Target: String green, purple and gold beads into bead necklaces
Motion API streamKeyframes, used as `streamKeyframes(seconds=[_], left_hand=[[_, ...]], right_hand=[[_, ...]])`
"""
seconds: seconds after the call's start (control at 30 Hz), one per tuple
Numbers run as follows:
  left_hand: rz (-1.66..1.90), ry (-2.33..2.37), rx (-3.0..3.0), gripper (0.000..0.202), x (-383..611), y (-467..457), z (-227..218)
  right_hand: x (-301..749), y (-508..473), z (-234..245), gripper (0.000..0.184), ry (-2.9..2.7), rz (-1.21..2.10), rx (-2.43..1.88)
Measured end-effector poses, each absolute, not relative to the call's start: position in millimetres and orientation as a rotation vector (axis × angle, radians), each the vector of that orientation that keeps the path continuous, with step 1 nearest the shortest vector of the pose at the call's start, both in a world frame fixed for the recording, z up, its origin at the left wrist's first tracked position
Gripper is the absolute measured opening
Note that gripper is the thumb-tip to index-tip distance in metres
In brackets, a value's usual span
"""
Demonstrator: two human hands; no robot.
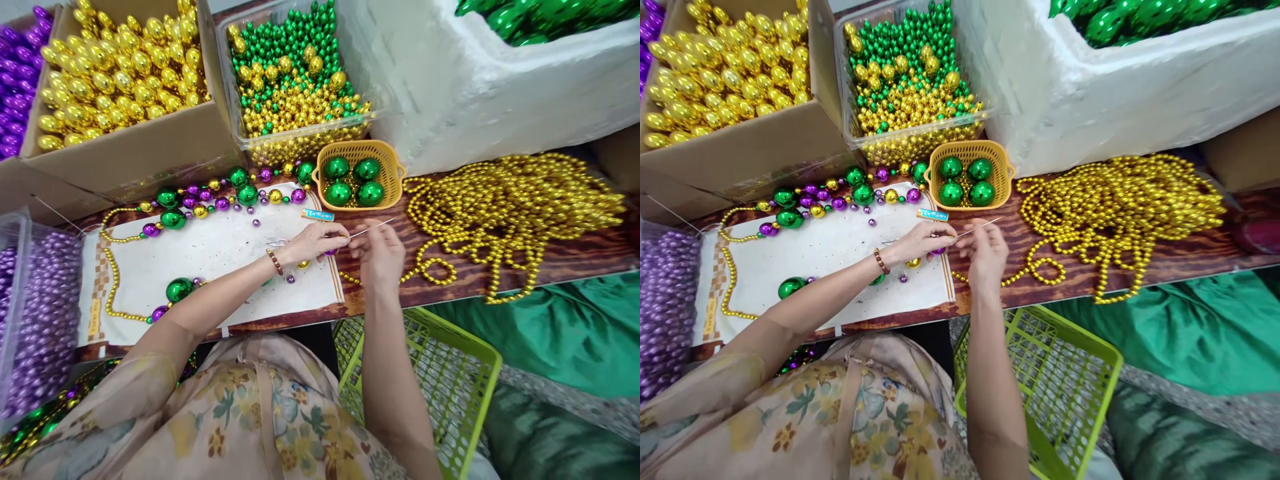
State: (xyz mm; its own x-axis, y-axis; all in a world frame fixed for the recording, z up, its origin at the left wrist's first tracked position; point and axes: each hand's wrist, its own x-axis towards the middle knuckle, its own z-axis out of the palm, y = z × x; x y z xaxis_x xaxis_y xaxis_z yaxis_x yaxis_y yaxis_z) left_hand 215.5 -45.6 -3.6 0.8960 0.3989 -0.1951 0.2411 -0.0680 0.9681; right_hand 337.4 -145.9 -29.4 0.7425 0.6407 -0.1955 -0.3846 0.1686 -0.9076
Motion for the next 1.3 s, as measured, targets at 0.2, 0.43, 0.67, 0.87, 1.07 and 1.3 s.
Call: streamKeyframes(seconds=[0.2, 0.43, 0.67, 0.87, 1.07, 1.3], left_hand=[[0.052, 0.504, 1.591, 0.022, 212.0, -48.1, 0.0], [0.097, 0.460, 1.547, 0.017, 208.3, -44.1, 10.1], [0.015, 0.416, 1.586, 0.020, 194.4, -28.9, 36.4], [0.053, 0.423, 1.600, 0.023, 179.0, -23.7, 52.3], [0.183, 0.344, 1.661, 0.020, 164.2, -30.6, 49.0], [0.399, 0.400, 1.835, 0.021, 136.6, -40.1, 43.9]], right_hand=[[340.2, -155.5, -30.4, 0.037, -0.176, 0.658, -1.179], [338.8, -156.7, -16.7, 0.034, -0.361, 0.895, -1.115], [329.1, -147.5, 5.1, 0.037, -0.440, 0.681, -1.174], [332.8, -149.5, 41.2, 0.036, -0.557, 0.698, -1.157], [337.0, -154.0, 98.4, 0.024, -0.591, 0.462, -0.948], [318.4, -147.6, 146.7, 0.018, -0.766, 0.304, -0.952]])
